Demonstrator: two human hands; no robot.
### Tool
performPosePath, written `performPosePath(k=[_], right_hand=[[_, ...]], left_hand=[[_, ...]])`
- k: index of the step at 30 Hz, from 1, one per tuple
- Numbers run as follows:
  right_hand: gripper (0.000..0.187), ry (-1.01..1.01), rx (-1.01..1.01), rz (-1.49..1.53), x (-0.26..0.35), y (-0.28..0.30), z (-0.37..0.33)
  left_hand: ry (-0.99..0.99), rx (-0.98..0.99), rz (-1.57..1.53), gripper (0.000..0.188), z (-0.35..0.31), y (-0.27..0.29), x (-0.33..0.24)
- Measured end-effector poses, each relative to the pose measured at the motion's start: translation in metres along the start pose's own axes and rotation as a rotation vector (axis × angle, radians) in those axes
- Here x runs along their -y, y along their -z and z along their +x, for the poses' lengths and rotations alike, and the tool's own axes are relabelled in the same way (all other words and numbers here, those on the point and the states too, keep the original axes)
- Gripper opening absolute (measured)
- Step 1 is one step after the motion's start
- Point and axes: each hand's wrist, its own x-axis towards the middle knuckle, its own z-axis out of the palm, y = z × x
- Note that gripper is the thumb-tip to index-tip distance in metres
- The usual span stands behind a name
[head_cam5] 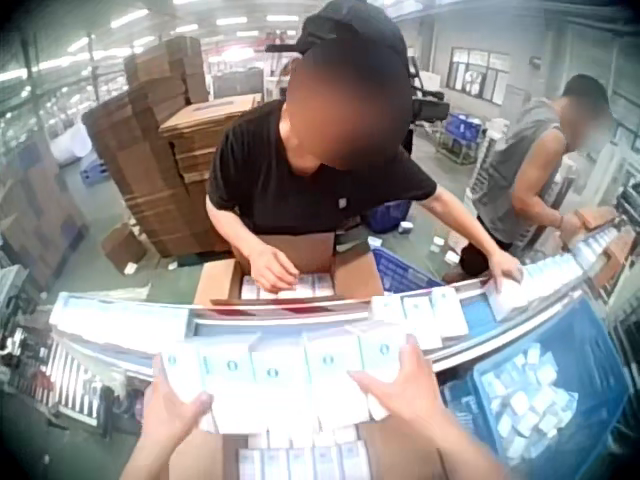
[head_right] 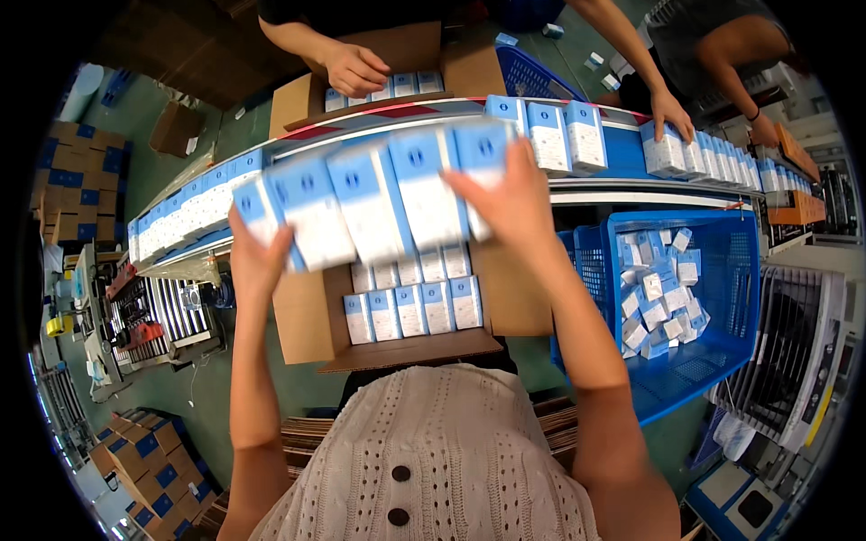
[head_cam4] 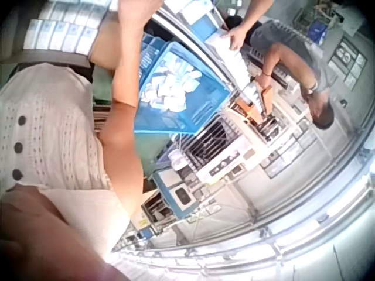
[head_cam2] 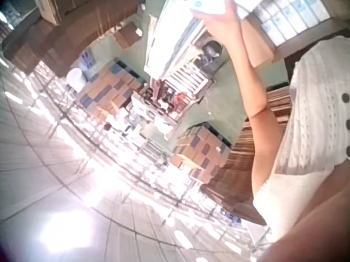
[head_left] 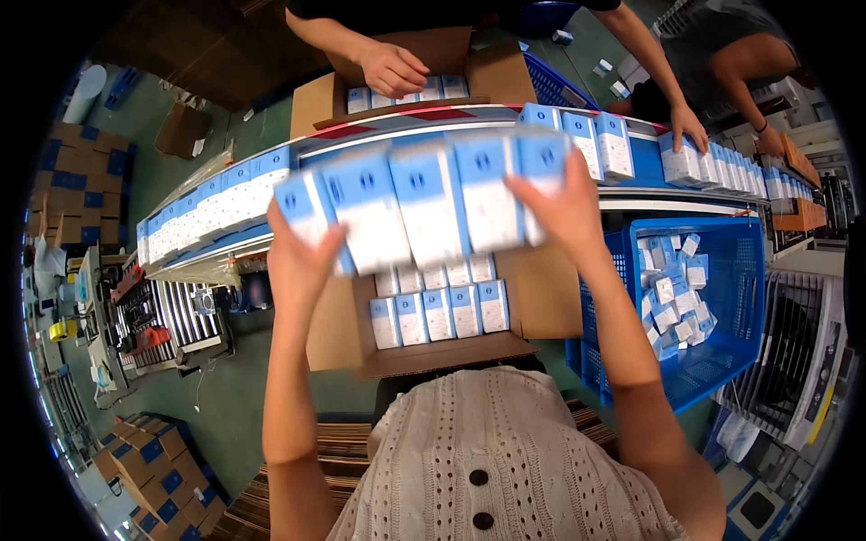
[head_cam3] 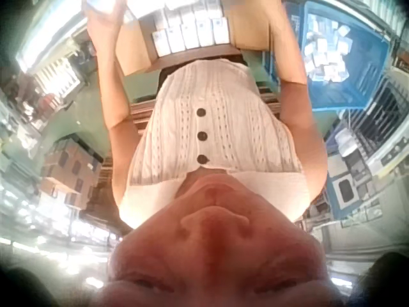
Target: The person assembles cardboard boxes, fills them with rows of blue and white product boxes from a conveyor belt, and places the filled boxes onto an automated taping machine.
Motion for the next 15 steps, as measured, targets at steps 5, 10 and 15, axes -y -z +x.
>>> performPosePath(k=[5, 10, 15], right_hand=[[0.051, -0.237, 0.187, 0.09, -0.048, -0.024, -0.119], [0.048, 0.075, 0.205, -0.302, -0.142, -0.118, -0.13], [0.045, -0.056, 0.61, -0.535, -0.18, -0.18, -0.101]], left_hand=[[0.149, 0.225, -0.074, 0.075, -0.097, -0.037, 0.076], [0.202, 0.249, -0.131, 0.088, -0.079, -0.133, 0.135], [0.358, 0.52, 0.279, 0.098, -0.055, -0.181, 0.185]])
